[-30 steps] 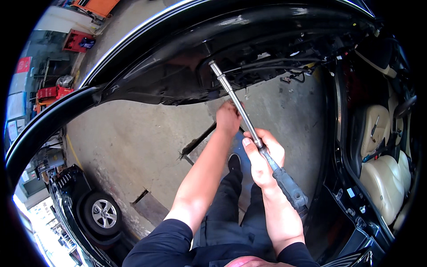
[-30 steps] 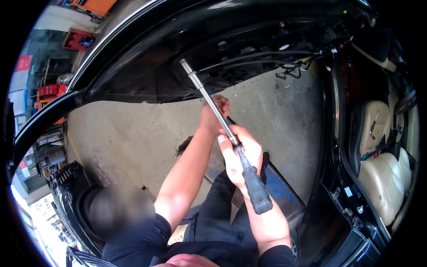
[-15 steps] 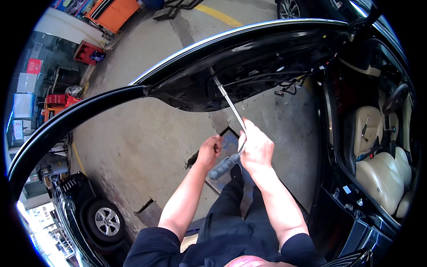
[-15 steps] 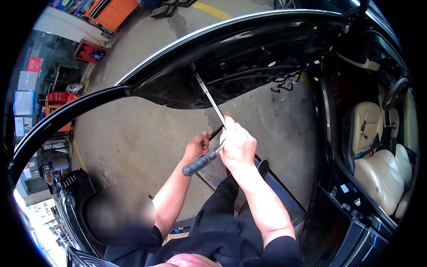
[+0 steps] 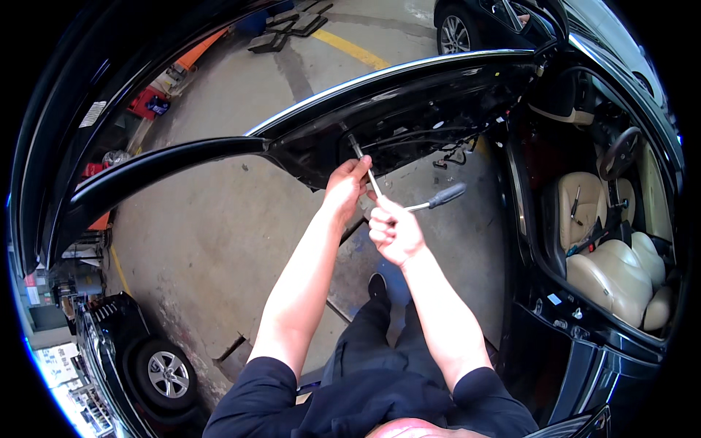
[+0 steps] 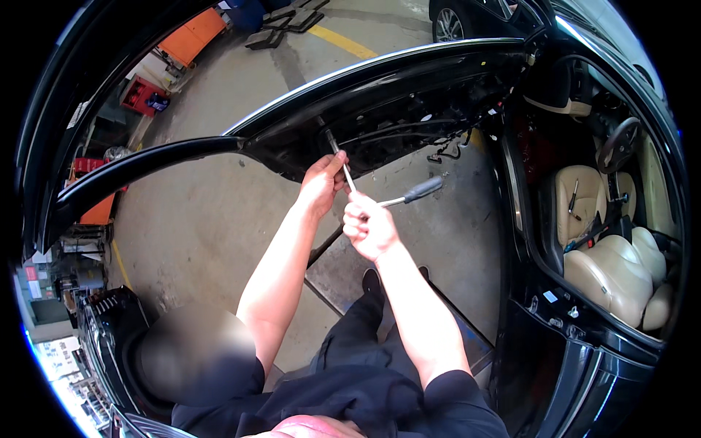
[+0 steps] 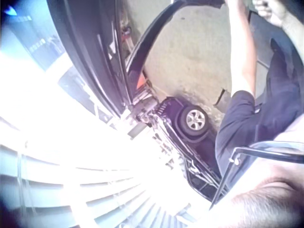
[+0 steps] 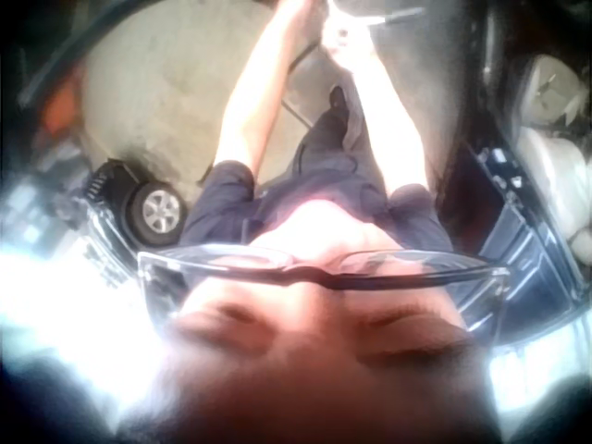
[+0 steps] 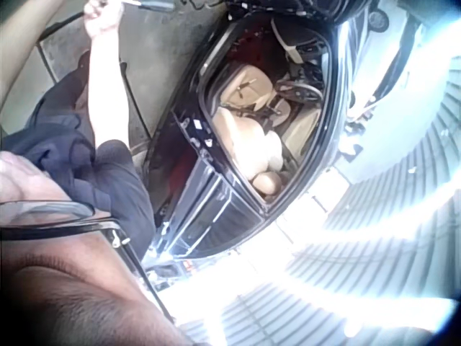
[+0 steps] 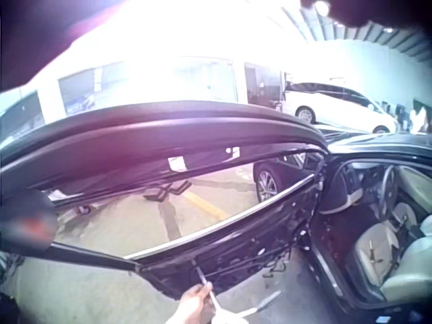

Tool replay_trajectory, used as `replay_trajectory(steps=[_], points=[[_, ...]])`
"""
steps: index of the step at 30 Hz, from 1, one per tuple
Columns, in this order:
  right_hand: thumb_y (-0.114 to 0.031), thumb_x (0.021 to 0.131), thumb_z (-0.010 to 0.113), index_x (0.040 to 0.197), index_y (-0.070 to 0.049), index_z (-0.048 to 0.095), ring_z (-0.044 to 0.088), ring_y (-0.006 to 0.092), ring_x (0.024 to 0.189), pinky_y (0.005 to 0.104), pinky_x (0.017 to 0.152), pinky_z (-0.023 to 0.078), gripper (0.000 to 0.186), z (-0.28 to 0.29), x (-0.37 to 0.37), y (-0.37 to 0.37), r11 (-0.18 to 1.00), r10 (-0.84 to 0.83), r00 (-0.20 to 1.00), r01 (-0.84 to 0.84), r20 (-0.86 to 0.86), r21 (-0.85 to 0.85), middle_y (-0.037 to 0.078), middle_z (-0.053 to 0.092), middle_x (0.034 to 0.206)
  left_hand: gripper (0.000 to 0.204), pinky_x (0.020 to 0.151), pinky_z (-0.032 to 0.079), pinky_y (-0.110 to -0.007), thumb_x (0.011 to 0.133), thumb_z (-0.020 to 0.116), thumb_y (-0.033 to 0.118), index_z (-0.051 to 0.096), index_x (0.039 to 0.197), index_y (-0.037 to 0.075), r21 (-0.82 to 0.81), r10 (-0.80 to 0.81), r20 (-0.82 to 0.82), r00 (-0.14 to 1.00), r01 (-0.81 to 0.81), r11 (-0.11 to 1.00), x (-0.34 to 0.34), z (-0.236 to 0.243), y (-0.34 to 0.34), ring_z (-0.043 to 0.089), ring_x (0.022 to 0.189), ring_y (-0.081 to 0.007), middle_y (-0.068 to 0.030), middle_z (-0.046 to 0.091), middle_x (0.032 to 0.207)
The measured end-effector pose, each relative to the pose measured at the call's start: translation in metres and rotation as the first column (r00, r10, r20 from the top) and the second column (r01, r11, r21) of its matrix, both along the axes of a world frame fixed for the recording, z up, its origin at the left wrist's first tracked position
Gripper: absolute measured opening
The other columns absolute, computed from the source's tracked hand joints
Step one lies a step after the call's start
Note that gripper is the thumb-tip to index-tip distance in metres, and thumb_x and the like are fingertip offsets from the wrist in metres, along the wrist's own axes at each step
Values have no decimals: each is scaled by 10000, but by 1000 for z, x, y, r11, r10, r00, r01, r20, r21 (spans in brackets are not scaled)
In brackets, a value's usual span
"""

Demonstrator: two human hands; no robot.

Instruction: The person uses a ratchet wrench to loosen and remove bolts from the underside of a car door. After removing the bolts, the person detaches the door panel and places it on the floor. The person then uses a screwdriver to remove a screw from the detached door panel.

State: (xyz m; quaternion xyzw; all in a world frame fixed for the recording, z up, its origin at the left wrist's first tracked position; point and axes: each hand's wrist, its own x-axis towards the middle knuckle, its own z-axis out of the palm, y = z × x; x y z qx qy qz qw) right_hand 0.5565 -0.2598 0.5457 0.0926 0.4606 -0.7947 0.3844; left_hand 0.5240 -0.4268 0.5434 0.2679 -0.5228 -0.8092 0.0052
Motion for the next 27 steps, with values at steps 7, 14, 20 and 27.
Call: replay_trajectory(steps=[7, 14, 20, 27], points=[[-165, 914, 759, 1607, -118, 404, 703, 321, 928, 464, 765, 575, 780, 12, 4, 3, 565, 508, 427, 490, -748, 664, 101, 655, 1015, 246, 608, 400, -233, 1099, 586, 260, 639, 1149, 25, -2, -5, -32, 999, 5, 1000, -6, 1, 6, 456, 680, -60, -57, 698, 912], [-179, 1015, 697, 1535, -108, 457, 456, 81, 557, 234, 489, 382, 578, -6, 3, -1, 999, -29, 1000, 29, 0, -23, -15, 542, 827, 270, 585, 398, -240, 1118, 536, 251, 604, 1220, 10, 109, -9, -41, 999, 14, 994, -5, -1, -9, 467, 685, -71, -39, 652, 880], [-195, 1040, 659, 1501, -113, 511, 470, 78, 587, 252, 490, 392, 490, -22, 1, 1, 925, 44, 975, 42, 218, -377, -33, 503, 809, 279, 597, 390, -237, 1124, 516, 270, 605, 1223, 24, 14, -15, -24, 1000, 15, 1000, -13, -2, -7, 441, 679, -72, -22, 629, 866], [-151, 1009, 693, 1386, -45, 577, 483, 80, 577, 221, 521, 376, 409, -28, 10, -6, 988, 29, 970, 9, -239, 155, -5, 596, 859, 278, 626, 390, -233, 1130, 515, 305, 631, 1183, 58, -23, 11, -31, 999, -12, 1000, -17, 1, 1, 457, 683, -67, 9, 624, 869]])
